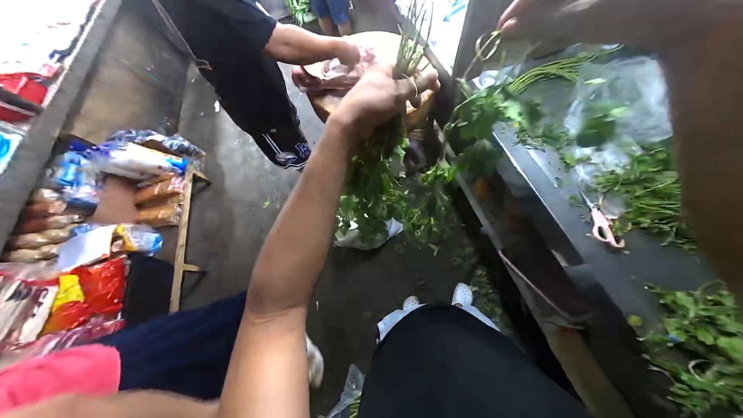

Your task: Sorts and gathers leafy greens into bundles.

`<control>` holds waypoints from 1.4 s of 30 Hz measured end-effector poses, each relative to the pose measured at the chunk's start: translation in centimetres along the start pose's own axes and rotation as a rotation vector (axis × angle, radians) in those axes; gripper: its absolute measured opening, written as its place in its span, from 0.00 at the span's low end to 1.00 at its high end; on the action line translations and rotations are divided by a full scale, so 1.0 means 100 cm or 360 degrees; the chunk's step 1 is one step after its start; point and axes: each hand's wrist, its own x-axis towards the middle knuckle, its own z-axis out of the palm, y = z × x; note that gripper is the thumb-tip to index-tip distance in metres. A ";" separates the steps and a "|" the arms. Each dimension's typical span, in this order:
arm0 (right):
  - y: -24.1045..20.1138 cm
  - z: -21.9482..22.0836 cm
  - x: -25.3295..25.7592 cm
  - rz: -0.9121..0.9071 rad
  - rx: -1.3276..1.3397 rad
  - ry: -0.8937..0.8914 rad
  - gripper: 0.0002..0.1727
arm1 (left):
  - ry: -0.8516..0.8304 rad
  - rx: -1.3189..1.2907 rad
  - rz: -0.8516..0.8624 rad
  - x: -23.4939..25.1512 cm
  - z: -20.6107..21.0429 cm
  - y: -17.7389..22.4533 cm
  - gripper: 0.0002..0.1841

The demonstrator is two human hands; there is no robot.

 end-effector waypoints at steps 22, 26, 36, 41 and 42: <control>0.089 0.007 -0.059 0.0121 0.0775 0.0181 0.14 | -0.0085 -0.0517 0.0326 0.040 0.086 0.010 0.05; 0.094 -0.006 -0.062 0.0131 0.0726 0.0244 0.10 | -0.0038 -0.0278 0.0186 0.048 0.091 0.014 0.05; 0.078 -0.017 -0.041 0.0016 0.0429 0.0029 0.15 | -0.0143 0.0081 0.0387 0.077 0.122 0.039 0.05; 0.093 -0.029 -0.039 0.0013 0.0021 0.0170 0.11 | -0.0068 -0.0103 0.0361 0.086 0.123 0.043 0.05; 0.096 -0.028 -0.039 0.0047 -0.0019 0.0229 0.13 | -0.0048 -0.0173 0.0312 0.088 0.124 0.044 0.06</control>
